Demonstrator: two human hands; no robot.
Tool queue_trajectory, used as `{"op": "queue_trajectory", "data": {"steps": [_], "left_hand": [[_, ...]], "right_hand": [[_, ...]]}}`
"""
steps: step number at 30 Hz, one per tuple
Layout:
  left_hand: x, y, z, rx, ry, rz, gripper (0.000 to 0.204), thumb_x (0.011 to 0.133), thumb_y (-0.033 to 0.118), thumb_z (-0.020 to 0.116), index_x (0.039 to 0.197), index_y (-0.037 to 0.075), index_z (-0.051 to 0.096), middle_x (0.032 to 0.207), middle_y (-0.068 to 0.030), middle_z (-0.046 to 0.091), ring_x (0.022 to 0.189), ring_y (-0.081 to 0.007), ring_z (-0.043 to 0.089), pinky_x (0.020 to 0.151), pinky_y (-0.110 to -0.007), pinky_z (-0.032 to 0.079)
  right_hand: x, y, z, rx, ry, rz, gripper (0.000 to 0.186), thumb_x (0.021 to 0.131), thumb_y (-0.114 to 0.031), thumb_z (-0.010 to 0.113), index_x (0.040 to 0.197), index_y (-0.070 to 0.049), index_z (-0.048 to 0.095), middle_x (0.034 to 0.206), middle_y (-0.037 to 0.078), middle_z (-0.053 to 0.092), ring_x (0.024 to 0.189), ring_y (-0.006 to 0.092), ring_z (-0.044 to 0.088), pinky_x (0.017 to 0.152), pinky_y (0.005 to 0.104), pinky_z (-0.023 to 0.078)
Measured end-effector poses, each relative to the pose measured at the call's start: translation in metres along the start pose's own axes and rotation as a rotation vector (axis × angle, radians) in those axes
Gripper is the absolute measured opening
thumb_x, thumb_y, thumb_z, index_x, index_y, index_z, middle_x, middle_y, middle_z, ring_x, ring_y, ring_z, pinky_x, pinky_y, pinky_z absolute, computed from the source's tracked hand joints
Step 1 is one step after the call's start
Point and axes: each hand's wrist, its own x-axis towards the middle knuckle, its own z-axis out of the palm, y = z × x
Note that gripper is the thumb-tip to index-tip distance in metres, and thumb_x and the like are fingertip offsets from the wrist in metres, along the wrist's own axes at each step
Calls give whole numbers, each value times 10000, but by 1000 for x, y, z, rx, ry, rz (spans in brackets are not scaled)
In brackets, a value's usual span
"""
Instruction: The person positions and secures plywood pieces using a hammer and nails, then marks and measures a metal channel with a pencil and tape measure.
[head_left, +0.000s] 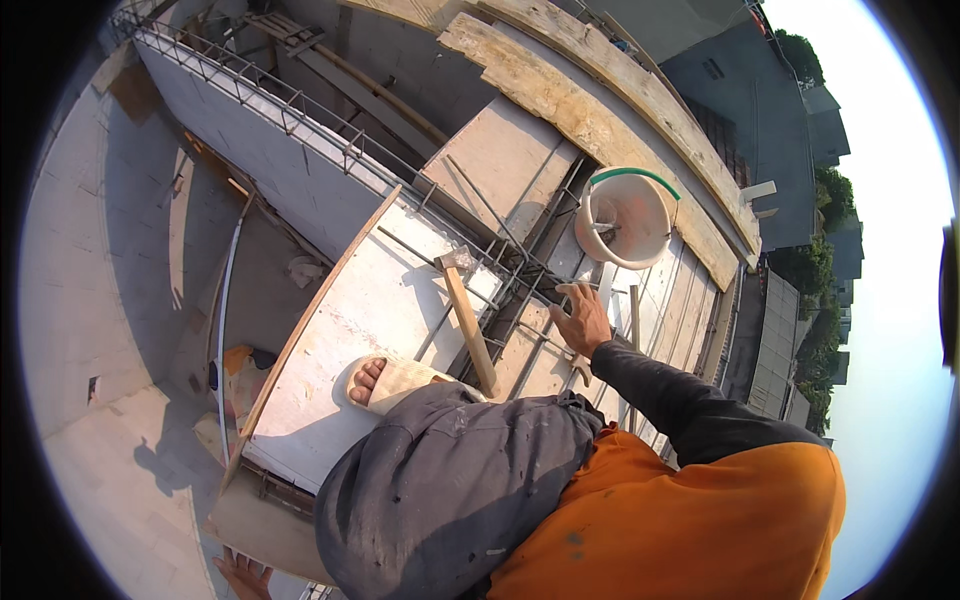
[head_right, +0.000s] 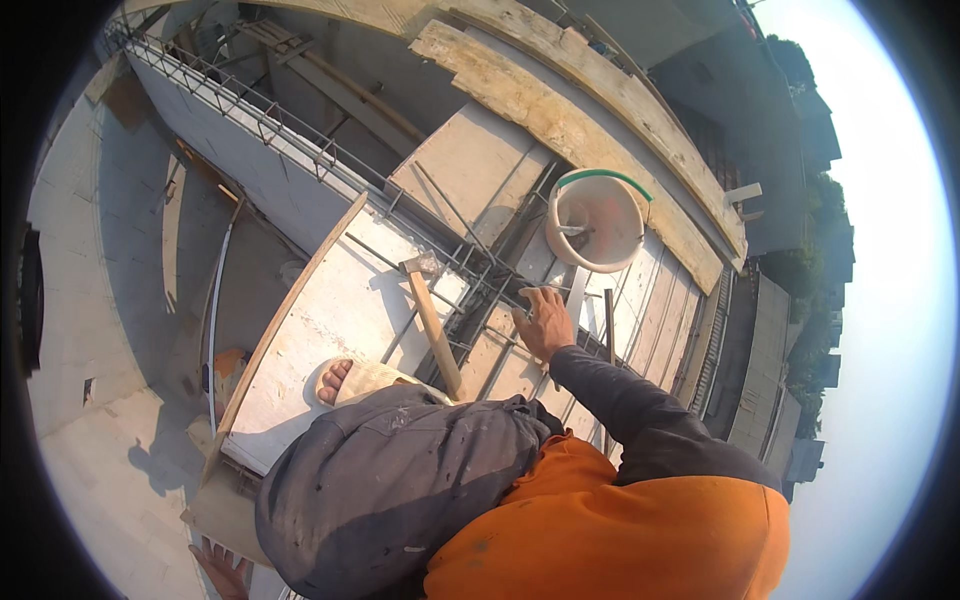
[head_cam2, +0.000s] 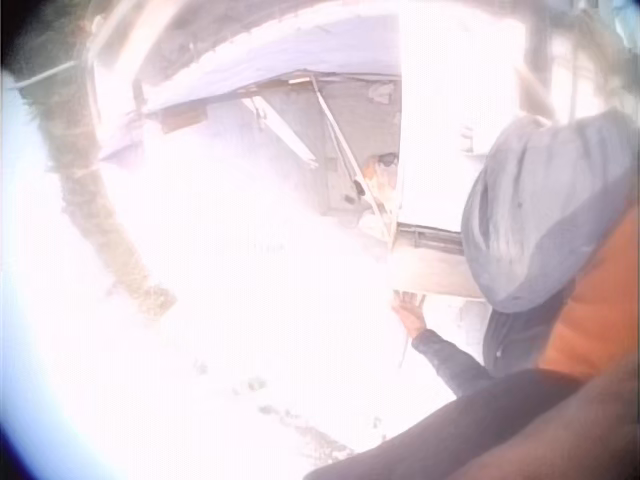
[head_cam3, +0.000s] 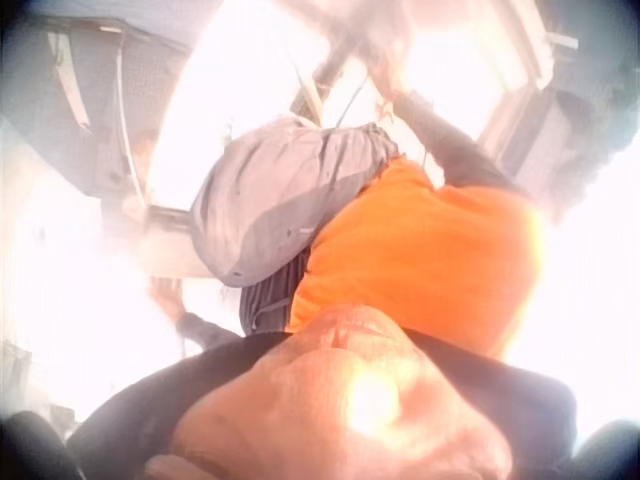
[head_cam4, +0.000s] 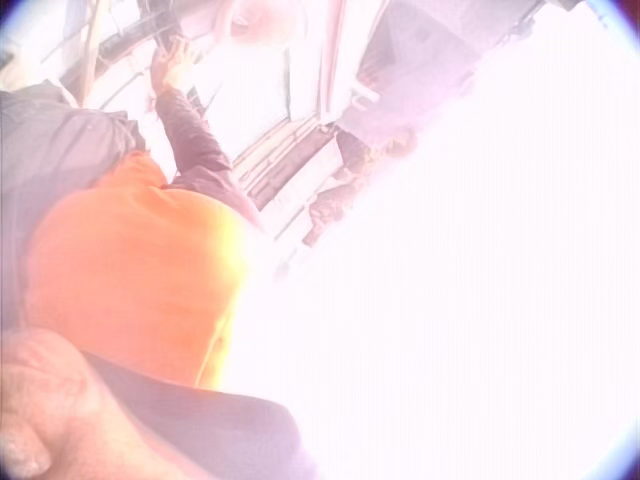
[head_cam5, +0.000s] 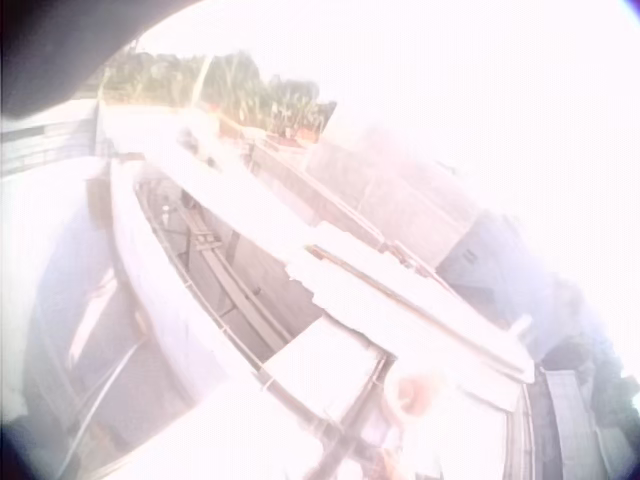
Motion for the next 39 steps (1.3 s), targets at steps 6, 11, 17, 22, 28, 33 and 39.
{"op": "queue_trajectory", "data": {"steps": [6, 11, 17, 22, 28, 33, 39], "left_hand": [[-9, -1, -6, 68, 70, 8, 846, 1071, 652, 349, 1665, 63, 224, 1717, -233, 202, 1570, -430, 231, 1231, -614, 310], [-34, -1, 38, 179, 89, -40, 815, 1065, 663, 354, 1681, 149, 208, 1728, -202, 189, 1572, -438, 220, 1237, -613, 307], [-25, -31, 12, 261, 59, 35, 1039, 940, 890, 265, 1690, 173, 210, 1673, -209, 345, 1558, -407, 276, 1189, -621, 240], [-28, -37, 14, 342, 80, -3, 1032, 947, 883, 267, 1688, 167, 225, 1660, -203, 369, 1552, -406, 295, 1196, -612, 248], [-25, -49, 6, 359, 104, 21, 991, 952, 864, 321, 1679, 192, 278, 1628, -191, 428, 1524, -369, 370, 1194, -589, 291], [-62, -76, -16, 325, 205, 33, 959, 960, 835, 336, 1666, 186, 316, 1587, -163, 498, 1479, -334, 449, 1142, -486, 379], [-142, -122, -15, 293, 399, 242, 929, 988, 798, 350, 1609, 110, 406, 1506, -168, 577, 1423, -324, 527, 1148, -483, 435]], "right_hand": [[76, 76, -3, -262, 179, 311, 574, 927, -249, 691, 1470, -157, 533, 1437, 117, 604, 1380, 337, 518, 1218, 575, 272], [76, 91, 21, -347, 129, 212, 390, 942, -220, 653, 1332, -230, 652, 1305, 29, 682, 1282, 292, 596, 1229, 567, 263], [90, 121, 9, -272, 168, 200, 378, 993, -257, 589, 1364, -191, 624, 1314, 67, 690, 1271, 309, 600, 1184, 520, 313], [122, 150, -15, -345, 120, 520, 443, 970, -339, 572, 1388, -199, 612, 1397, 103, 653, 1346, 353, 554, 1161, 536, 345], [123, 131, -27, -449, -50, 521, 853, 809, -517, 750, 1563, -225, 478, 1557, 112, 544, 1460, 380, 447, 1193, 583, 310], [136, 102, -23, -567, -178, 301, 912, 753, -515, 818, 1500, -85, 521, 1513, 196, 565, 1444, 367, 469, 1188, 527, 364], [244, 57, -43, -613, -471, 5, 742, 815, -531, 792, 1308, -25, 563, 1217, 176, 634, 1186, 311, 564, 1018, 427, 440]]}}
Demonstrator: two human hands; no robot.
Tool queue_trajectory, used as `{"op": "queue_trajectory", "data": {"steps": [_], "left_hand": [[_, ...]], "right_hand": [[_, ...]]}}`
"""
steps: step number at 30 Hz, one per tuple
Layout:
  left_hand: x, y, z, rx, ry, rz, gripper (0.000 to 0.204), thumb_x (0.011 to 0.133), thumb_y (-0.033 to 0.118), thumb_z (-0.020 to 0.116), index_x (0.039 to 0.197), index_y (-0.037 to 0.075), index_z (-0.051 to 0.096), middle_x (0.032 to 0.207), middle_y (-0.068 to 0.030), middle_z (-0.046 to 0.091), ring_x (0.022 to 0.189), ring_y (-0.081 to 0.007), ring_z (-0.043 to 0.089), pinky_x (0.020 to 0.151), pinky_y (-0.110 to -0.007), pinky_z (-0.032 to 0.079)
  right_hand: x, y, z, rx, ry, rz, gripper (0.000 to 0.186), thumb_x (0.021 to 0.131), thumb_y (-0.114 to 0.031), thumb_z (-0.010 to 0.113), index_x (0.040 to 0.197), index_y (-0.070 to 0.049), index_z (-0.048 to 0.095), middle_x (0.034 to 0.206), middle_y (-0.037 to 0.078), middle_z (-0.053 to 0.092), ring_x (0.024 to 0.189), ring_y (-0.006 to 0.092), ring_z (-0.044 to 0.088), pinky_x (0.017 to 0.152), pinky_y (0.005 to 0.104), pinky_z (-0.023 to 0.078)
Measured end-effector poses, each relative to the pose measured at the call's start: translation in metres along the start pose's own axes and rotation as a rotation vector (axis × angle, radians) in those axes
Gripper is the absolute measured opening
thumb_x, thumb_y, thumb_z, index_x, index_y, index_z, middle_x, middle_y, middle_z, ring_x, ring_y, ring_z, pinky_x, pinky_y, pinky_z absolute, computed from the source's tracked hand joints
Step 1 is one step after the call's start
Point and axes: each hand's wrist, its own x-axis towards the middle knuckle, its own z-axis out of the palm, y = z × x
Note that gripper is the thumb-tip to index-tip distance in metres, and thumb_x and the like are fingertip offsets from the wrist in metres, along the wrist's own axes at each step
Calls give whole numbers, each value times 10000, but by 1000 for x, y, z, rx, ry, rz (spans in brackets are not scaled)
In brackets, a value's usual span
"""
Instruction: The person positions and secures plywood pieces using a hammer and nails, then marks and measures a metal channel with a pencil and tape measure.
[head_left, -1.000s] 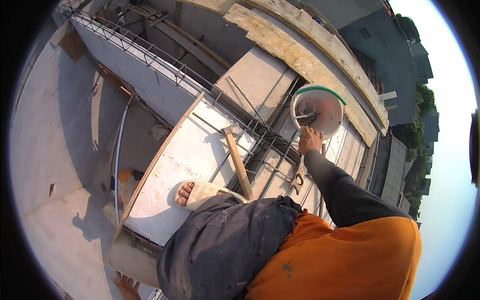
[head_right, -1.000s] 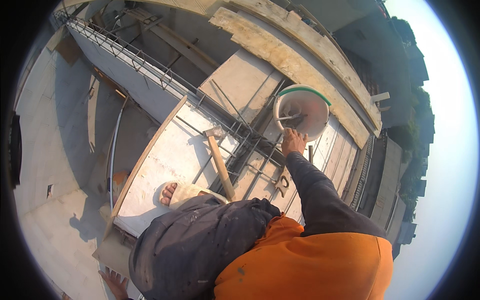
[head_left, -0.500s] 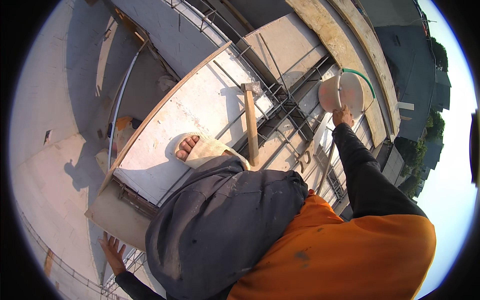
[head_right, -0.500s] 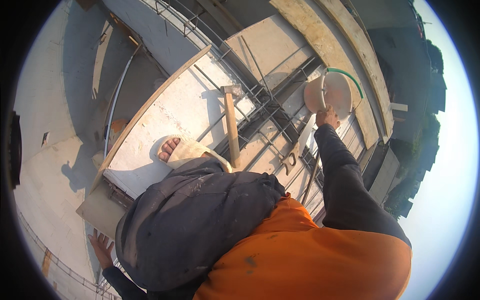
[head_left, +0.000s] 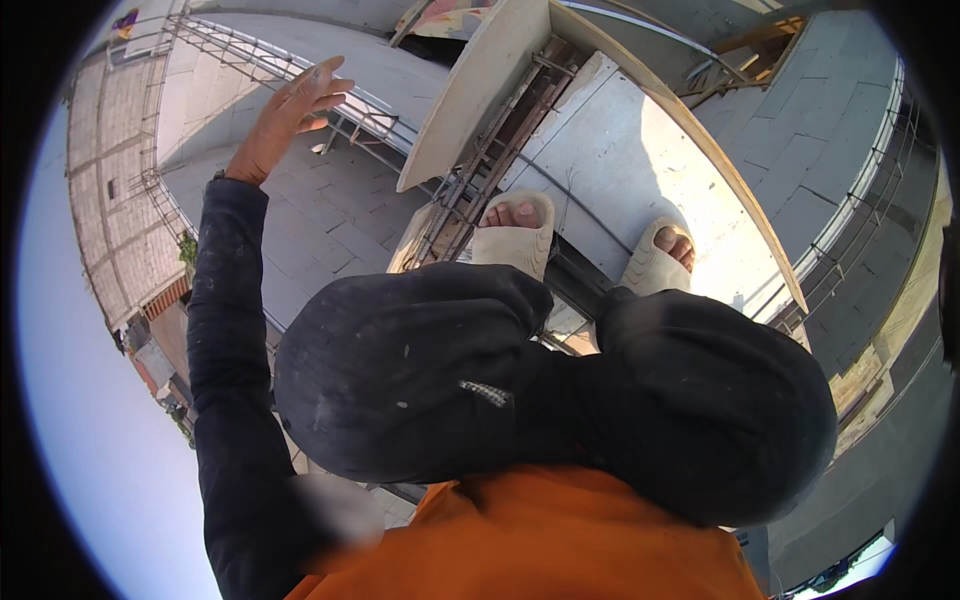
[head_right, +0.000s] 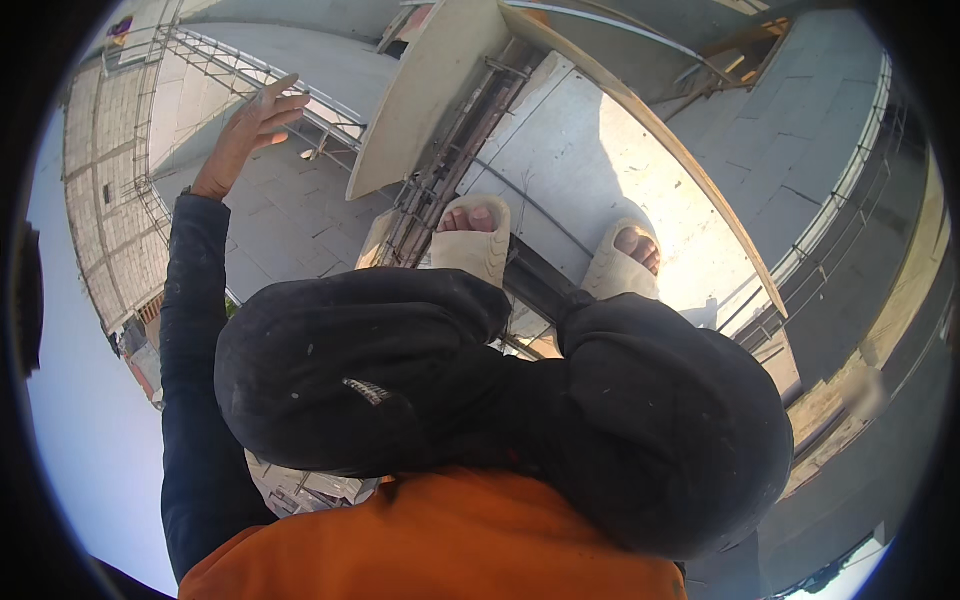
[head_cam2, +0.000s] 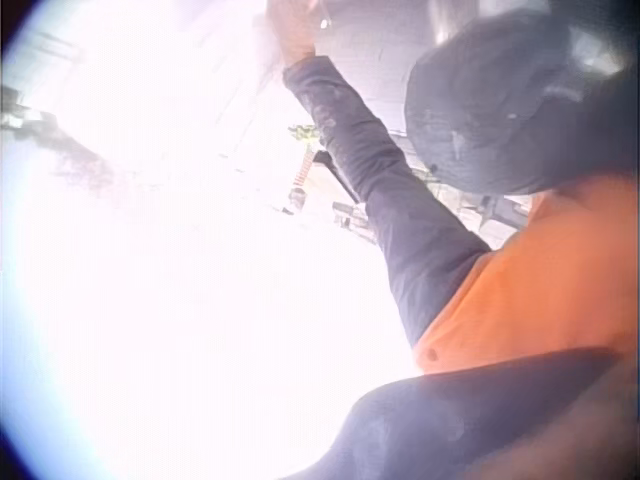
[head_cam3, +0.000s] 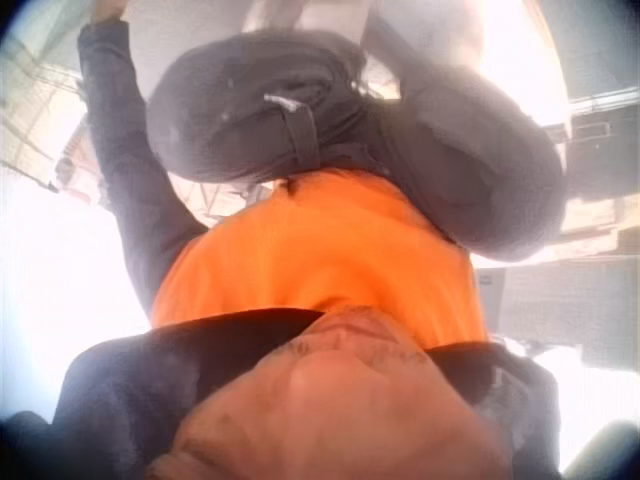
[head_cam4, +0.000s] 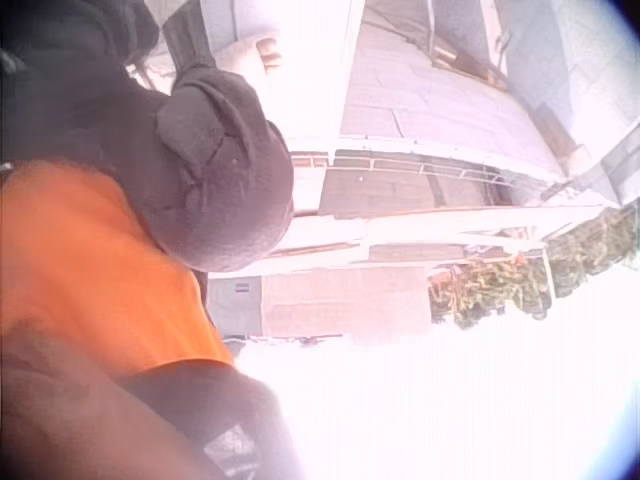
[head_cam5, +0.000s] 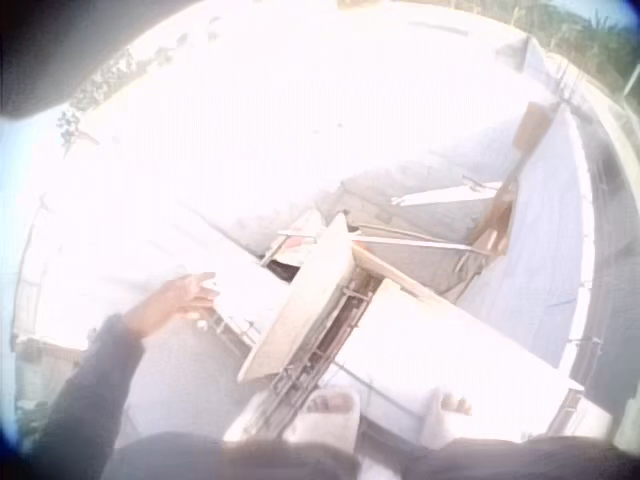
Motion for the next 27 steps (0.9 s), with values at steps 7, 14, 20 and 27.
{"op": "queue_trajectory", "data": {"steps": [7, 14, 20, 27], "left_hand": [[-226, -125, 14, -142, 711, 11, 530, 1073, 490, 552, 1370, 69, 678, 1247, -131, 741, 1193, -251, 695, 1020, -411, 543], [-462, -199, 180, -359, 1253, -640, 330, 1026, 288, 693, 1174, -3, 741, 1083, -119, 778, 1047, -155, 725, 913, -293, 561], [-486, -191, 400, -591, 923, -1081, 263, 944, 248, 741, 987, -11, 747, 932, -118, 777, 883, -204, 730, 811, -345, 565], [-343, -149, 559, -269, 484, -868, 394, 873, 438, 762, 1032, 77, 756, 950, -144, 774, 944, -357, 747, 813, -469, 568]], "right_hand": [[23, -307, -221, -245, -126, -496, 583, 893, -561, 725, 1085, -28, 589, 971, 119, 620, 925, 243, 584, 827, 372, 475], [-166, -692, -305, -543, -87, -1144, 572, 971, -591, 659, 861, -32, 614, 725, 62, 606, 663, 175, 604, 637, 317, 510], [-374, -796, -222, -738, 11, -1553, 580, 1017, -584, 608, 759, -65, 576, 671, 37, 560, 578, 124, 566, 586, 291, 455], [-435, -712, -81, -961, -333, -1695, 563, 1055, -472, 570, 871, 42, 702, 767, 100, 694, 699, 162, 669, 663, 313, 511]]}}
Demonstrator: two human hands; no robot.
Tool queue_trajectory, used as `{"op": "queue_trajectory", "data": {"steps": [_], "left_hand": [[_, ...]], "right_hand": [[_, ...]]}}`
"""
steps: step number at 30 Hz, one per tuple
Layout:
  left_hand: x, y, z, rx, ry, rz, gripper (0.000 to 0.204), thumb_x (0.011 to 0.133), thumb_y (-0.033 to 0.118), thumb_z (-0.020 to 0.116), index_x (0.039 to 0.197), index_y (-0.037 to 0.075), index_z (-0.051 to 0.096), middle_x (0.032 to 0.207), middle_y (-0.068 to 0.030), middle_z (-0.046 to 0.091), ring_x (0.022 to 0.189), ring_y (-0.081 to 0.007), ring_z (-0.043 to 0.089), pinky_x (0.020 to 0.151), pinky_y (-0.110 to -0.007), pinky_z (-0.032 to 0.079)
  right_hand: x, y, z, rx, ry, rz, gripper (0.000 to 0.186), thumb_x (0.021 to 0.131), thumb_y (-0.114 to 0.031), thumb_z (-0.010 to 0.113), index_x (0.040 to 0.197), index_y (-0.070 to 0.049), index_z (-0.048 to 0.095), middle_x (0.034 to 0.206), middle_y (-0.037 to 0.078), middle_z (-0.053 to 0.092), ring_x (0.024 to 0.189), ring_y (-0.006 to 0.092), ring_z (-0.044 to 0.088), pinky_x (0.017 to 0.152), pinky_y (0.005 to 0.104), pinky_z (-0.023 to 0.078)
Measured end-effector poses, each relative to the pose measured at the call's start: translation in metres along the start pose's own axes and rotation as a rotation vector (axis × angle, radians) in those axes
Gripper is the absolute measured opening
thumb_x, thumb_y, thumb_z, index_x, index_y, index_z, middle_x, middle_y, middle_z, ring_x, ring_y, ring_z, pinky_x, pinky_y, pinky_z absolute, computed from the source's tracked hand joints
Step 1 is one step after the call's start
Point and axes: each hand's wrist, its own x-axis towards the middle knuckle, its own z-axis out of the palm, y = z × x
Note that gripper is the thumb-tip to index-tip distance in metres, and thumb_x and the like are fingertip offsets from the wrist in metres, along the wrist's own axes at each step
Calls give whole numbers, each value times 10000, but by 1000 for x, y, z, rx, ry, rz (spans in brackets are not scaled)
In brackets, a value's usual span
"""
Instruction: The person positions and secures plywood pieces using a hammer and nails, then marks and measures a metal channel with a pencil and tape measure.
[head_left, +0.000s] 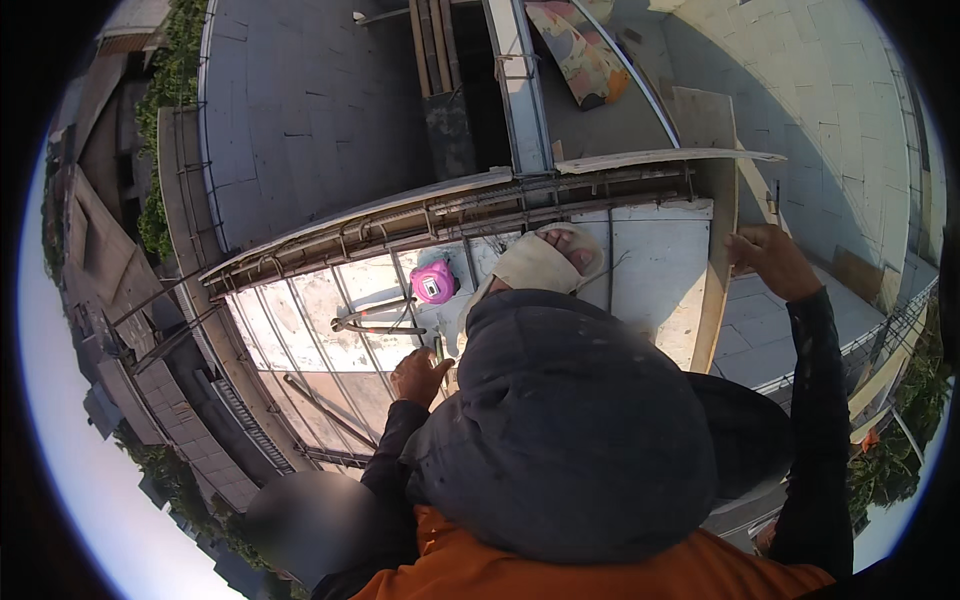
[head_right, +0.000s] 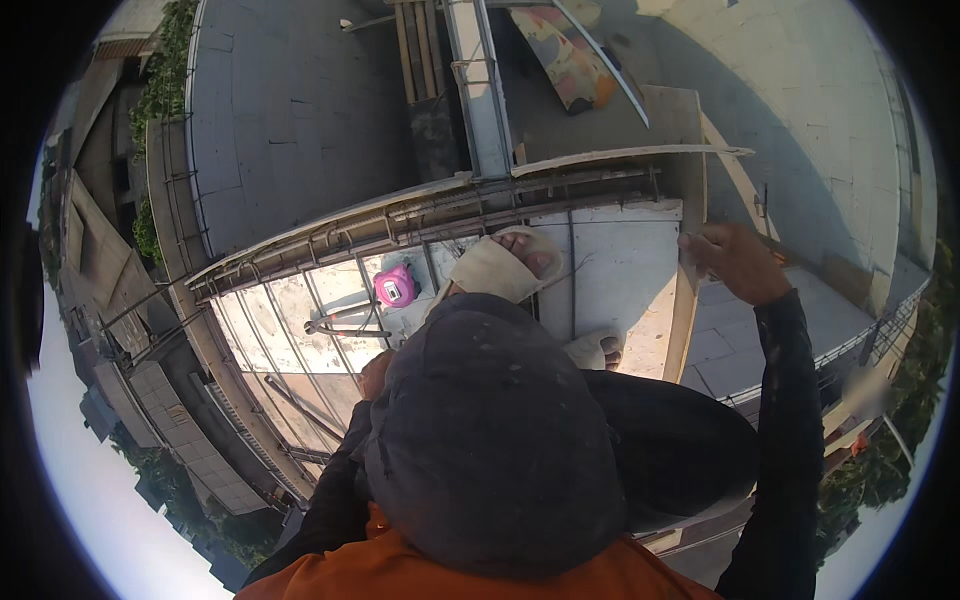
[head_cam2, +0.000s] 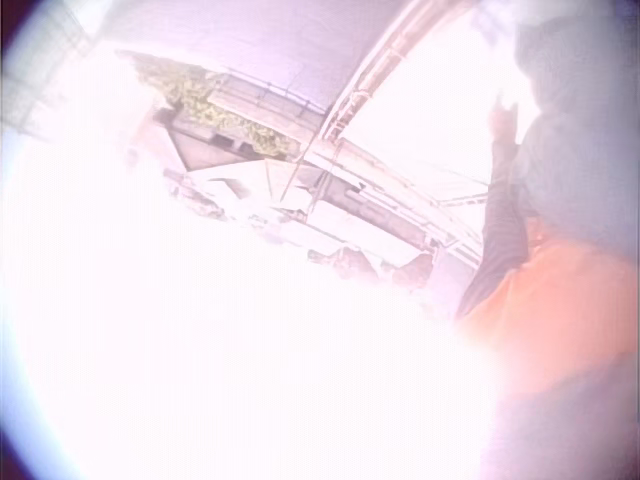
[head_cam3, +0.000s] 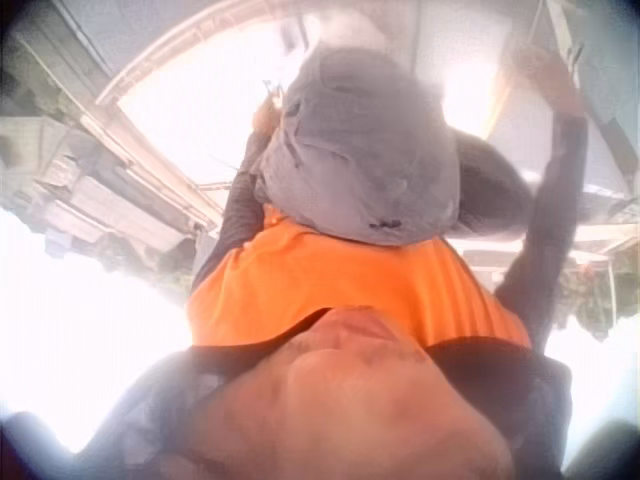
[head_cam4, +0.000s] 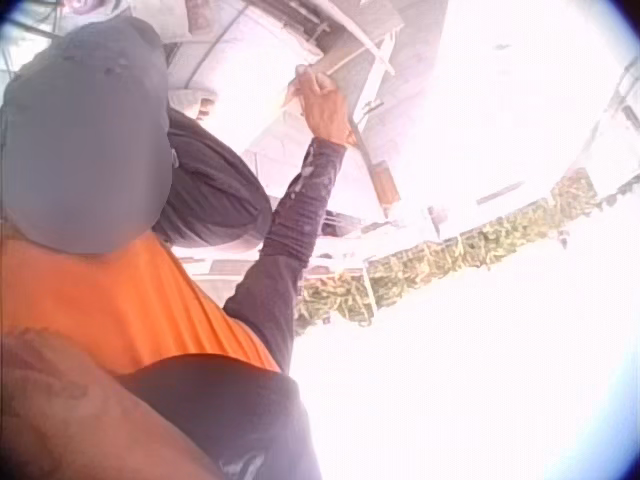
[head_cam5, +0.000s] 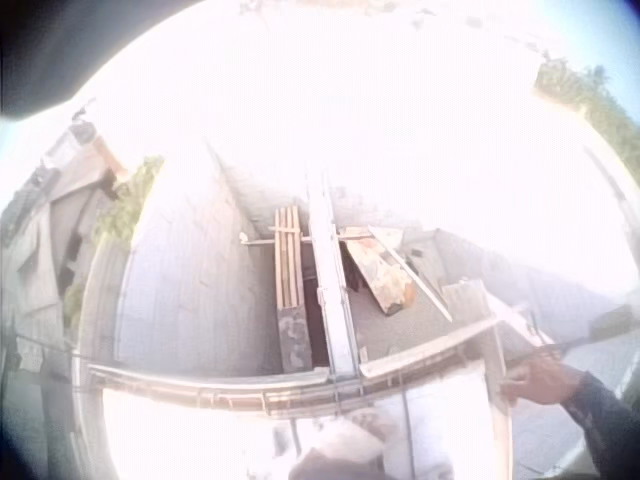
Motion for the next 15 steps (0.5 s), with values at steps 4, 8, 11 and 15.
{"op": "queue_trajectory", "data": {"steps": [4, 8, 11, 15], "left_hand": [[54, 49, -21, 363, -288, 78, 372, 923, 415, 649, 1047, 81, 758, 991, -184, 763, 936, -400, 742, 788, -505, 574], [81, 43, -43, 401, -397, -2, 324, 922, 359, 672, 1036, 67, 751, 966, -163, 756, 912, -354, 729, 782, -471, 565], [96, 54, -71, 351, -365, -1, 288, 920, 317, 689, 1027, 56, 746, 947, -146, 751, 895, -319, 719, 777, -445, 559], [105, 89, -129, 227, -267, 17, 241, 919, 260, 712, 1016, 41, 740, 922, -124, 744, 871, -273, 705, 771, -411, 551]], "right_hand": [[-50, 6, 14, -147, -110, 154, 575, 1035, -512, 563, 900, 18, 739, 768, 126, 708, 725, 248, 676, 707, 399, 528], [-69, 25, 23, -149, -76, 242, 558, 1030, -509, 570, 931, 8, 753, 787, 148, 712, 733, 293, 677, 730, 431, 531], [-72, 42, 32, -87, -23, 200, 556, 1022, -515, 584, 955, 8, 760, 797, 172, 716, 748, 324, 685, 746, 450, 539], [-65, 47, 41, -102, 9, 152, 563, 1015, -527, 596, 971, 8, 768, 811, 191, 722, 777, 350, 700, 758, 469, 546]]}}
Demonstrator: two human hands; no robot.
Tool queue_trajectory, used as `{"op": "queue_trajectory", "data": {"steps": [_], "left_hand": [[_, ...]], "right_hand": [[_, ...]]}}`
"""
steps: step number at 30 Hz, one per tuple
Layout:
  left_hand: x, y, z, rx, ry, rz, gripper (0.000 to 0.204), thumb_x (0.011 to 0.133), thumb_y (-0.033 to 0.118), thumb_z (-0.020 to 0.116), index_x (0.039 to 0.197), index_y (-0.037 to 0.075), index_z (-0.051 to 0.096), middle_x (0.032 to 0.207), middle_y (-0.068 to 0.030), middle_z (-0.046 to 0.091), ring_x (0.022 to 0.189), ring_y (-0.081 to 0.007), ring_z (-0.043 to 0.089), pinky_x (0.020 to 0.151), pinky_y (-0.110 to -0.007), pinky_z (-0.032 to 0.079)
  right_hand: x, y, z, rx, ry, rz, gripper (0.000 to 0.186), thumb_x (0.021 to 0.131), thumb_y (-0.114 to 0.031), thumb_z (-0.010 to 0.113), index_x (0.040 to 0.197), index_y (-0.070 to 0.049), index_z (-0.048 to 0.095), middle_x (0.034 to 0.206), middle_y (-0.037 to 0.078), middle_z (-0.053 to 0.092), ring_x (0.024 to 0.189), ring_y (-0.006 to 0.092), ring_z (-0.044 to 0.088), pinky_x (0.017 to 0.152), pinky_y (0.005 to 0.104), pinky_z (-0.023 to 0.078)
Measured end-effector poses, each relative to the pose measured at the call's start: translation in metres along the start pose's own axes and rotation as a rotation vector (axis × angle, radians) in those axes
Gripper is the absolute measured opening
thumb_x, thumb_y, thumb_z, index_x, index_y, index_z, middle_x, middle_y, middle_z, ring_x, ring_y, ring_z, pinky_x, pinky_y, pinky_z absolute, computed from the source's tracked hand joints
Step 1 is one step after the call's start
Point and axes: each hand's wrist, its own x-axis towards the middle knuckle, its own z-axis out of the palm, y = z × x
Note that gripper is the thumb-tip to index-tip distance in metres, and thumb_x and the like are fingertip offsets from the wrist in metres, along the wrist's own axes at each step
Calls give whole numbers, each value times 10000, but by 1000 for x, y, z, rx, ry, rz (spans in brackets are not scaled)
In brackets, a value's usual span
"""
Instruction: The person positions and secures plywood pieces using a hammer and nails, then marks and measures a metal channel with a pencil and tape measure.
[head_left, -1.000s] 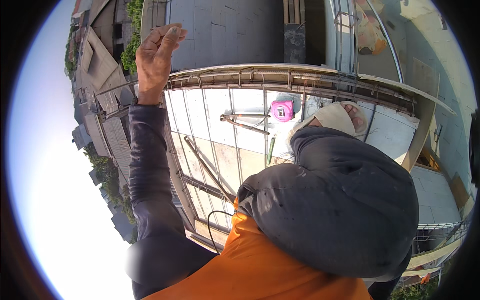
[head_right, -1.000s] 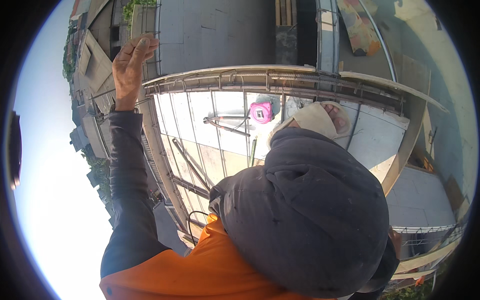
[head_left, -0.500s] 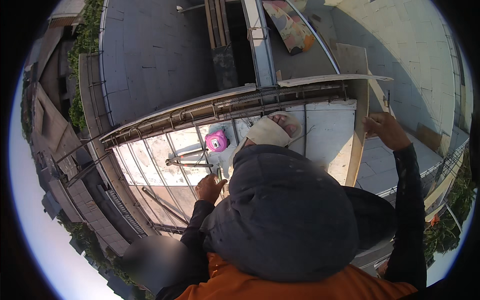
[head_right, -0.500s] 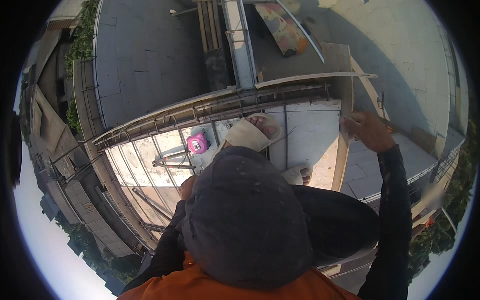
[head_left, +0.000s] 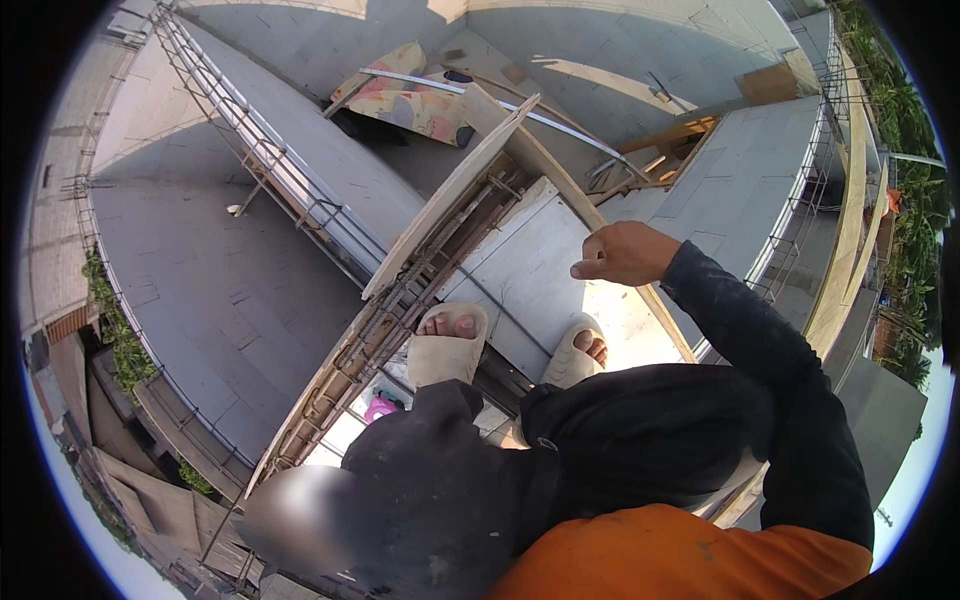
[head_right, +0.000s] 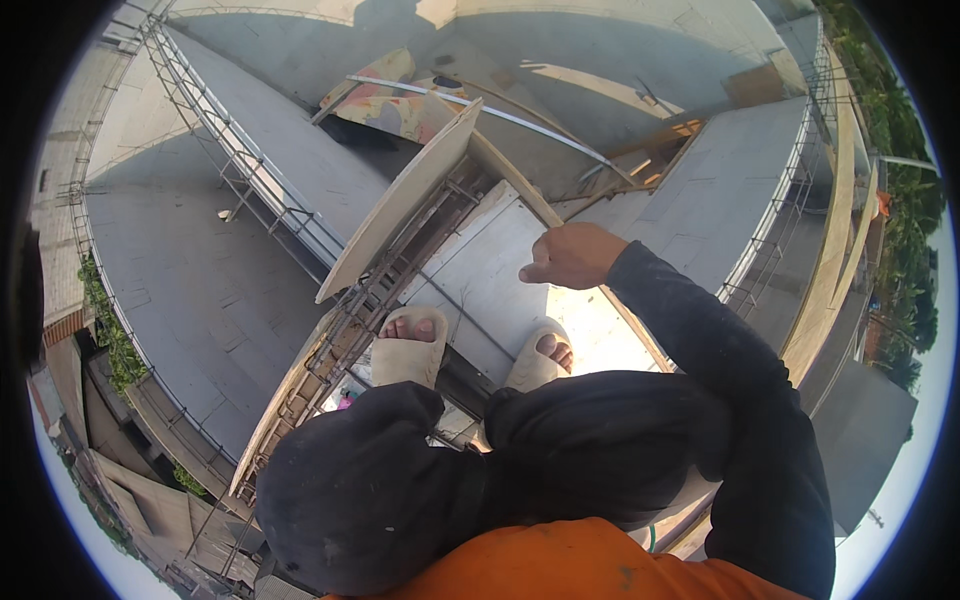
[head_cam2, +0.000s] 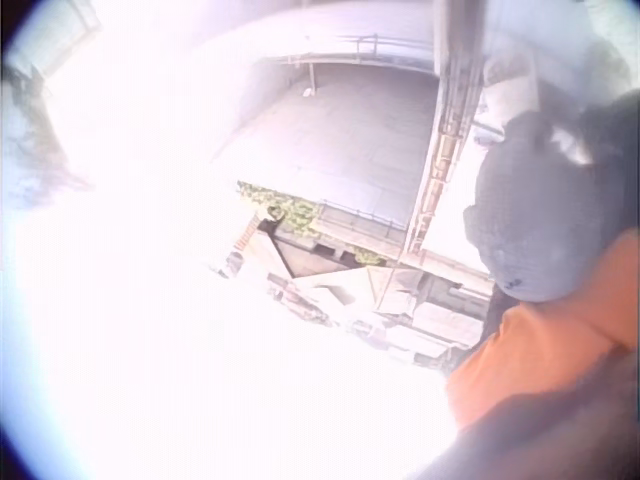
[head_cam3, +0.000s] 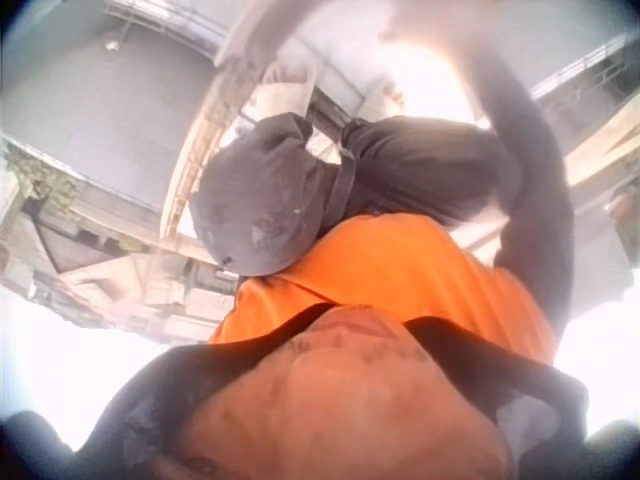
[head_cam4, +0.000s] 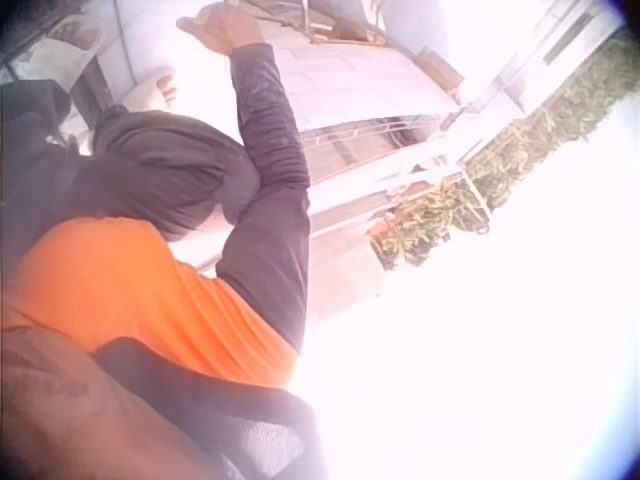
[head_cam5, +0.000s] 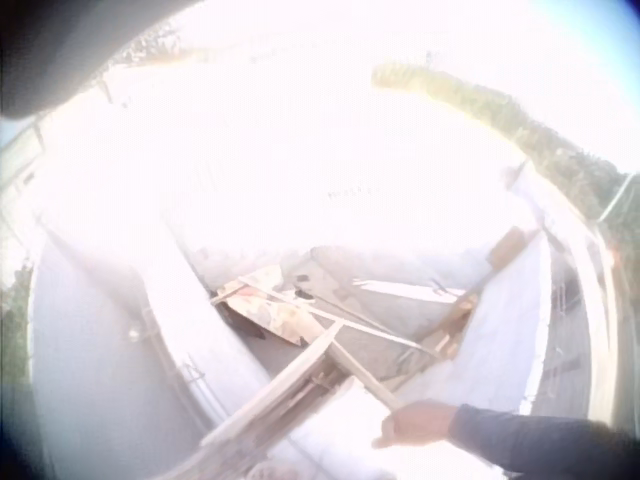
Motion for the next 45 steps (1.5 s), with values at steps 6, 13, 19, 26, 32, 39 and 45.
{"op": "queue_trajectory", "data": {"steps": [6, 13, 19, 26, 32, 39, 45], "left_hand": [[-51, 94, -133, -189, 218, 187, 177, 917, 176, 745, 999, 20, 730, 885, -91, 734, 836, -204, 685, 762, -359, 539], [-74, 257, -208, -332, 95, 796, 130, 921, 99, 775, 994, 3, 727, 861, -55, 726, 807, -129, 663, 758, -305, 524], [-46, 355, -177, -116, -264, 1164, 135, 908, 148, 800, 978, 45, 747, 885, -67, 729, 792, -163, 678, 757, -306, 526], [-34, 374, -155, 33, -175, 1282, 214, 894, 193, 820, 1002, 30, 736, 897, -72, 731, 824, -180, 696, 771, -326, 527], [5, 367, -172, 16, 299, 1243, 510, 865, 238, 803, 1302, 26, 647, 1115, -144, 722, 1021, -259, 693, 905, -357, 527], [62, 357, -162, 45, -174, 944, 640, 867, 201, 680, 1439, -50, 540, 1217, -199, 711, 1107, -285, 671, 1008, -394, 493], [62, 362, -170, 143, -157, 914, 576, 886, 163, 567, 1434, -11, 563, 1128, -236, 727, 1061, -341, 692, 1001, -398, 505]], "right_hand": [[6, -44, 23, 164, -126, -260, 502, 1022, -520, 587, 1092, -52, 756, 958, 185, 743, 911, 364, 705, 840, 454, 538], [-3, -115, 38, 514, 130, -654, 463, 1010, -465, 659, 1281, -90, 683, 1006, 165, 699, 910, 339, 686, 847, 442, 541], [-28, -121, 22, 430, 239, -580, 355, 981, -389, 717, 1090, -51, 732, 932, 115, 658, 821, 268, 661, 756, 414, 522], [-38, -92, 31, 526, 68, -375, 339, 961, -366, 709, 1024, -33, 704, 795, 139, 693, 750, 328, 685, 712, 435, 523], [-40, -56, 70, 241, 153, -319, 387, 925, -361, 664, 1098, -16, 671, 797, 222, 706, 757, 434, 695, 718, 516, 534], [-47, -59, 57, 180, 66, -311, 406, 955, -403, 638, 1025, -3, 643, 743, 236, 674, 718, 449, 676, 693, 521, 531], [-30, -57, 62, 196, 44, -205, 379, 959, -396, 672, 902, -21, 679, 671, 186, 653, 654, 379, 677, 657, 464, 529]]}}
